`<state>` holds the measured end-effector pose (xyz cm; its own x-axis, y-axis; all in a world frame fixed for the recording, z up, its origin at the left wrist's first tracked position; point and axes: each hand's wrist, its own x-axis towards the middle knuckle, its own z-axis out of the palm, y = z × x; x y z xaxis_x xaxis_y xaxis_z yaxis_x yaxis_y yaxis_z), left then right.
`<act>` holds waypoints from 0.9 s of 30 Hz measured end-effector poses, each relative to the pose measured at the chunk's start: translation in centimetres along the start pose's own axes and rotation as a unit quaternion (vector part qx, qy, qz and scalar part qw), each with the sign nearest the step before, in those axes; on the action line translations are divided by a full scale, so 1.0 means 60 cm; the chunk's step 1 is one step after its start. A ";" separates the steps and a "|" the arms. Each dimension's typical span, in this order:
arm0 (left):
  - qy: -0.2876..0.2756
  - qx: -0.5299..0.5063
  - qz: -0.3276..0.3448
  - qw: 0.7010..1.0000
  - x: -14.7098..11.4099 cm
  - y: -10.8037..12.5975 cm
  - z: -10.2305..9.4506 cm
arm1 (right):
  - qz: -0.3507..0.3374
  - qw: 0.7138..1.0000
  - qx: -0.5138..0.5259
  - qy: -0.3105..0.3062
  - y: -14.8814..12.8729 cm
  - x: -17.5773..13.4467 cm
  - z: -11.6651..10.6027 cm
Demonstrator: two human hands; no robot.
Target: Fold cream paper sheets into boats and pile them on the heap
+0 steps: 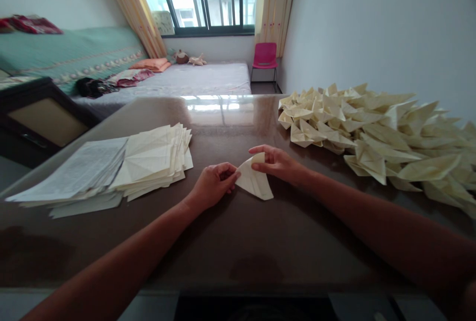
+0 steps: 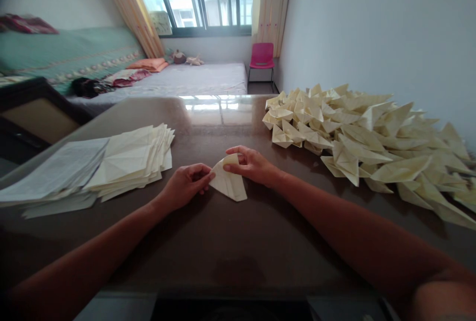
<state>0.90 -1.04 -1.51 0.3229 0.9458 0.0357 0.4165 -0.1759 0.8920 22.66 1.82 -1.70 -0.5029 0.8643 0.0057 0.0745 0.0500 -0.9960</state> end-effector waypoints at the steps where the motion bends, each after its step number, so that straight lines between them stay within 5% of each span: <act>1: 0.014 0.009 0.012 1.000 -0.001 0.002 0.000 | 0.009 1.000 -0.010 0.003 0.000 -0.002 0.001; 6: 0.079 0.047 0.067 0.993 -0.003 0.006 -0.001 | -0.026 0.995 -0.093 0.000 -0.003 -0.008 0.011; 10: 0.072 0.022 0.053 0.996 0.000 0.003 -0.001 | -0.054 0.997 -0.053 -0.011 0.001 -0.002 0.011; 16: 0.042 -0.070 0.005 0.997 0.009 -0.007 -0.009 | -0.096 0.971 -0.155 0.157 0.007 0.007 -0.010; 19: 0.007 -0.029 0.005 1.000 0.006 -0.007 -0.012 | -0.142 0.946 -0.223 0.187 -0.006 0.001 -0.012; 24: -0.017 0.124 0.098 0.987 -0.004 0.004 -0.003 | -0.190 0.891 -0.401 0.099 -0.030 -0.015 0.011; 27: -0.015 0.133 0.139 0.981 -0.003 0.006 -0.002 | -0.132 0.904 -0.404 0.054 -0.033 -0.019 0.022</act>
<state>0.86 -1.24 -1.16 0.4783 0.8433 0.2449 0.5141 -0.4950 0.7005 21.95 0.07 0.14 -0.5107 0.8110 0.2854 0.5911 0.5722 -0.5684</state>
